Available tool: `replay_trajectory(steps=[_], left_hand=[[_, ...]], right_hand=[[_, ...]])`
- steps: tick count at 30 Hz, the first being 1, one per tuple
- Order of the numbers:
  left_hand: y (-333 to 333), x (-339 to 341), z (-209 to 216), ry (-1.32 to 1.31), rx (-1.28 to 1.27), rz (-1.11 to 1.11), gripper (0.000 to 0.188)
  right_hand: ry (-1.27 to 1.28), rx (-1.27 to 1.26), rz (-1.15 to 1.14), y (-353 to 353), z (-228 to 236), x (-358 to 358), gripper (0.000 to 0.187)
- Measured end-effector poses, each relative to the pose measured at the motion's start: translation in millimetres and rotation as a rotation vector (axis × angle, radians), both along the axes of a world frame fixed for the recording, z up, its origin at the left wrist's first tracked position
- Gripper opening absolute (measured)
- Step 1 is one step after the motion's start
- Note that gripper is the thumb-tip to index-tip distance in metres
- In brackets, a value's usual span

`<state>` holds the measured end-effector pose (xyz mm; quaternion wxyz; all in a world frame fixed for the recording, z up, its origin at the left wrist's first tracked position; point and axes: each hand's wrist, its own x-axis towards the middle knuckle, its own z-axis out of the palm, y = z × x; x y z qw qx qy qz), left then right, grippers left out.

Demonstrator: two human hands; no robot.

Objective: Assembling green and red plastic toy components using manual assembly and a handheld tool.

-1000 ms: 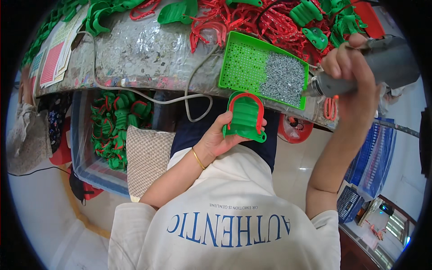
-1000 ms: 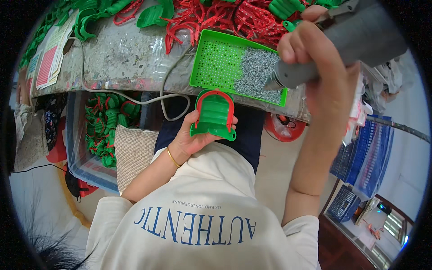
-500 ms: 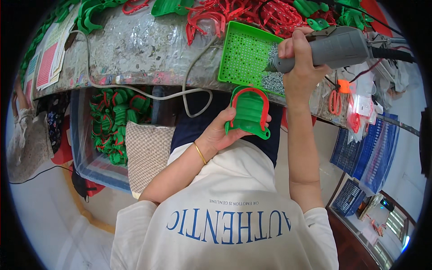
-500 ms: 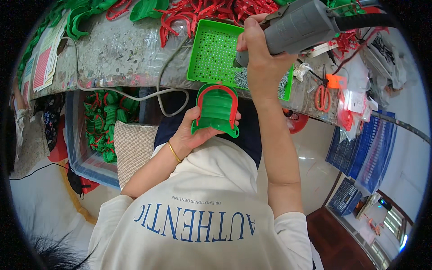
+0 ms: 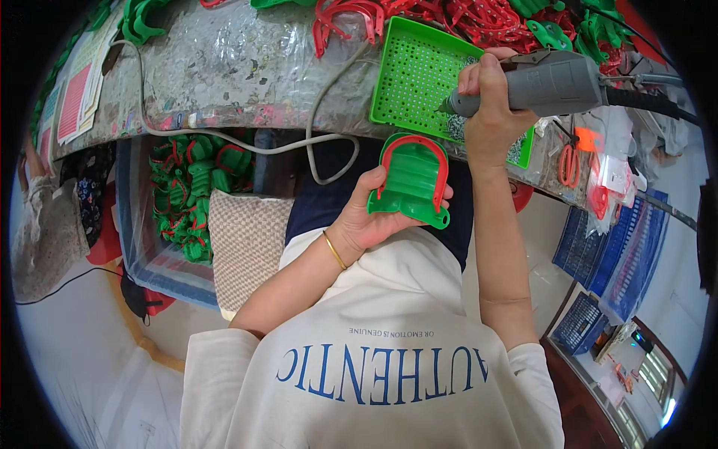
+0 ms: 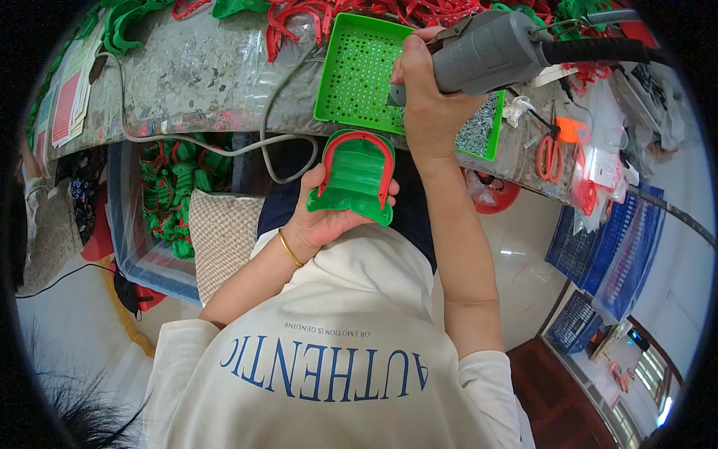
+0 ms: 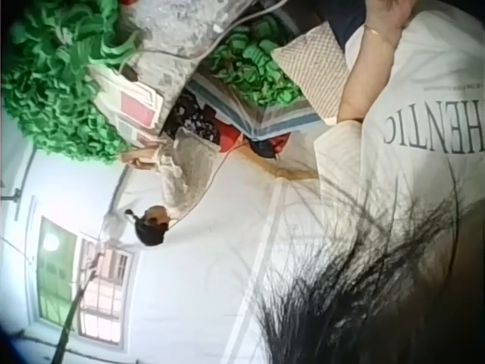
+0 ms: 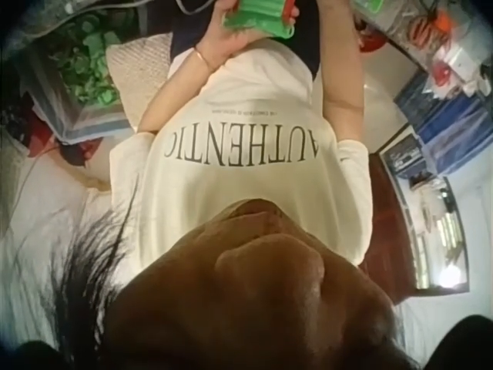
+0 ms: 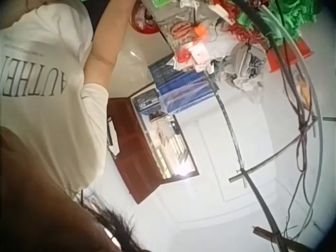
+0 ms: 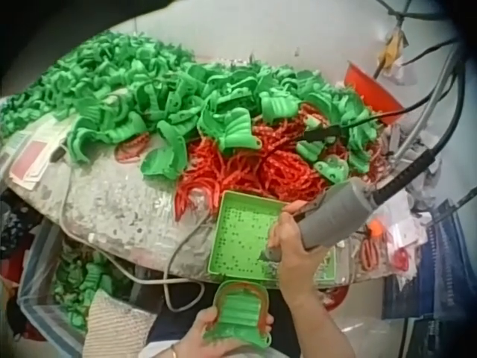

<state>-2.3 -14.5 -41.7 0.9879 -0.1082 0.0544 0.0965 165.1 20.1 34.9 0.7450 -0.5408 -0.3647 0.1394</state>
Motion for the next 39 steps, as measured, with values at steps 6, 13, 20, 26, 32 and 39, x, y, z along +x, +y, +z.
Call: replay_trajectory(steps=[6, 13, 20, 26, 32, 39], left_hand=[[2, 0, 2, 0.026, 0.025, 0.002, 0.082], [3, 0, 2, 0.033, 0.047, 0.001, 0.08], [2, 0, 2, 0.046, 0.058, 0.005, 0.08], [3, 0, 0, 0.038, 0.047, 0.005, 0.078], [2, -1, 0, 0.041, 0.066, 0.023, 0.077], [2, -1, 2, 0.035, 0.09, 0.028, 0.075]], right_hand=[[-0.015, 0.02, 0.008, -1, -2, -1, 0.012], [-0.05, -0.005, 0.015, -1, -3, 1, 0.011], [-0.031, 0.006, 0.003, 1, -2, -2, 0.011], [-0.024, 0.042, -0.036, -2, 11, -1, 0.013], [0.111, 0.182, 0.145, -13, 45, -10, 0.015], [0.084, 0.083, 0.13, -23, 43, -25, 0.016]])
